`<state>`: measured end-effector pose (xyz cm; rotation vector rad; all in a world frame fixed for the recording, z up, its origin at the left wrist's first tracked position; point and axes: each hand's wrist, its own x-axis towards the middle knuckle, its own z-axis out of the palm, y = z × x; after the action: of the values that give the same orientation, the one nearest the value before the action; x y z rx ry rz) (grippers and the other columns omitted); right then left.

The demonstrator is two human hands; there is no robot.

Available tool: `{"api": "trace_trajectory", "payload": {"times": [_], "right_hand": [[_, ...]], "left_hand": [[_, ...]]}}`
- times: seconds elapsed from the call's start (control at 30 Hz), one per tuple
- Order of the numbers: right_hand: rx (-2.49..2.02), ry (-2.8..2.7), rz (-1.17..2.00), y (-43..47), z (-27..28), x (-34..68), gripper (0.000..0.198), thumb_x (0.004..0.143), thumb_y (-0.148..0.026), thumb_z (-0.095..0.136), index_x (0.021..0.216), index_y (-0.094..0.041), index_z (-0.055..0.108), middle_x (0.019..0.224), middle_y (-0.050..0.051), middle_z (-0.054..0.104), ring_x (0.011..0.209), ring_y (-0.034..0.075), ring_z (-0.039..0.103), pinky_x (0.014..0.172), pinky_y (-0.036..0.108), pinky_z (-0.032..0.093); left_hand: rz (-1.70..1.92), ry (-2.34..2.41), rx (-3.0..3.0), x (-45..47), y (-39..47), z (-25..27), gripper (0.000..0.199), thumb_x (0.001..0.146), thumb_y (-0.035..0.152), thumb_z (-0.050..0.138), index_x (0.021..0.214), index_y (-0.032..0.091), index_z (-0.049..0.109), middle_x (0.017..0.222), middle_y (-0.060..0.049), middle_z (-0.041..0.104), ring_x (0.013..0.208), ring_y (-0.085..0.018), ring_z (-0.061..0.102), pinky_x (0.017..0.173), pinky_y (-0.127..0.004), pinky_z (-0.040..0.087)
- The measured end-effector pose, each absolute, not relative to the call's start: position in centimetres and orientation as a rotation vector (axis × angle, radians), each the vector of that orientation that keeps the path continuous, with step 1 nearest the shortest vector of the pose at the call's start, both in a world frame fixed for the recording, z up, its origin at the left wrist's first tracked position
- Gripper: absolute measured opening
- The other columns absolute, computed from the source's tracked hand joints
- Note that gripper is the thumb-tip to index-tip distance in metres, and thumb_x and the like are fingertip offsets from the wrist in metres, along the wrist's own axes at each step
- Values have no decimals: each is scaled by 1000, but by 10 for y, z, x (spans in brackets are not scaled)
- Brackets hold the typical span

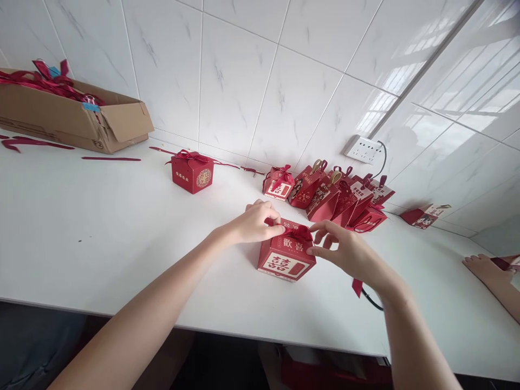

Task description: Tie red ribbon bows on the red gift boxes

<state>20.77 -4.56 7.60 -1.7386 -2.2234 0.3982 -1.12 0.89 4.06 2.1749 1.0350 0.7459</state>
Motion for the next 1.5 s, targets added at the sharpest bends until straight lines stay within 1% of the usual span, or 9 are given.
{"api": "trace_trajectory", "payload": {"times": [0.1, 0.17, 0.27, 0.33, 0.43, 0.53, 0.97, 1.1, 1.5], "right_hand": [[-1624, -2047, 365, -46, 57, 210, 35, 76, -42, 64, 106, -25, 55, 82, 1, 64, 58, 14, 60, 49, 26, 48], [-1543, -1972, 329, -44, 47, 210, 34, 77, -41, 65, 105, -24, 55, 81, 1, 63, 54, 13, 58, 47, 25, 48], [-1383, -1974, 230, -43, 38, 211, 12, 82, -33, 60, 88, -23, 62, 85, 3, 61, 60, 12, 57, 51, 26, 50], [-1299, -1994, 176, -42, 34, 213, 11, 84, -28, 58, 78, -22, 65, 86, 4, 59, 63, 13, 56, 50, 25, 50], [-1195, -1997, 113, -42, 27, 217, 10, 85, -23, 56, 81, -23, 66, 85, 5, 58, 69, 14, 56, 46, 23, 48], [-1116, -1987, 48, -42, 20, 221, 12, 86, -19, 55, 83, -23, 66, 87, 5, 58, 76, 16, 58, 47, 23, 49], [-1067, -1942, 14, -41, 11, 230, 17, 85, -20, 55, 76, -24, 68, 78, 4, 59, 67, 16, 59, 47, 27, 47], [-1102, -1921, 11, -42, 4, 234, 16, 85, -22, 55, 75, -25, 68, 76, 4, 59, 66, 16, 58, 49, 29, 47], [-1099, -1855, -49, -45, -2, 236, 18, 84, -18, 55, 74, -25, 68, 73, 2, 57, 62, 15, 57, 47, 28, 48]], "left_hand": [[722, 991, 2186, -13, 9, 43, 29, 77, 40, 51, 58, 18, 53, 76, -2, 55, 97, -24, 49, 93, -40, 33], [723, 980, 2184, -13, 9, 44, 28, 77, 40, 52, 59, 18, 54, 76, -1, 57, 92, -23, 51, 89, -38, 34], [706, 973, 2176, -15, 12, 44, 28, 76, 42, 53, 61, 18, 57, 76, -1, 58, 83, -20, 51, 80, -34, 36], [680, 970, 2155, -18, 14, 43, 29, 75, 44, 54, 63, 18, 59, 72, 0, 57, 76, -17, 50, 72, -31, 36], [633, 939, 2097, -23, 16, 43, 30, 74, 45, 56, 64, 17, 60, 66, 1, 54, 65, -13, 46, 61, -27, 33], [587, 888, 2043, -27, 16, 46, 28, 74, 43, 58, 66, 16, 61, 62, 2, 50, 60, -11, 42, 55, -25, 29], [474, 930, 2057, -32, 13, 57, 25, 73, 38, 60, 61, 17, 54, 56, 5, 38, 53, -8, 30, 52, -25, 21], [442, 916, 2052, -32, 13, 56, 25, 73, 34, 59, 59, 17, 48, 55, 5, 38, 53, -8, 30, 51, -24, 21], [403, 902, 2060, -33, 14, 56, 23, 74, 31, 57, 59, 17, 46, 56, 5, 36, 54, -8, 29, 51, -24, 20]]}}
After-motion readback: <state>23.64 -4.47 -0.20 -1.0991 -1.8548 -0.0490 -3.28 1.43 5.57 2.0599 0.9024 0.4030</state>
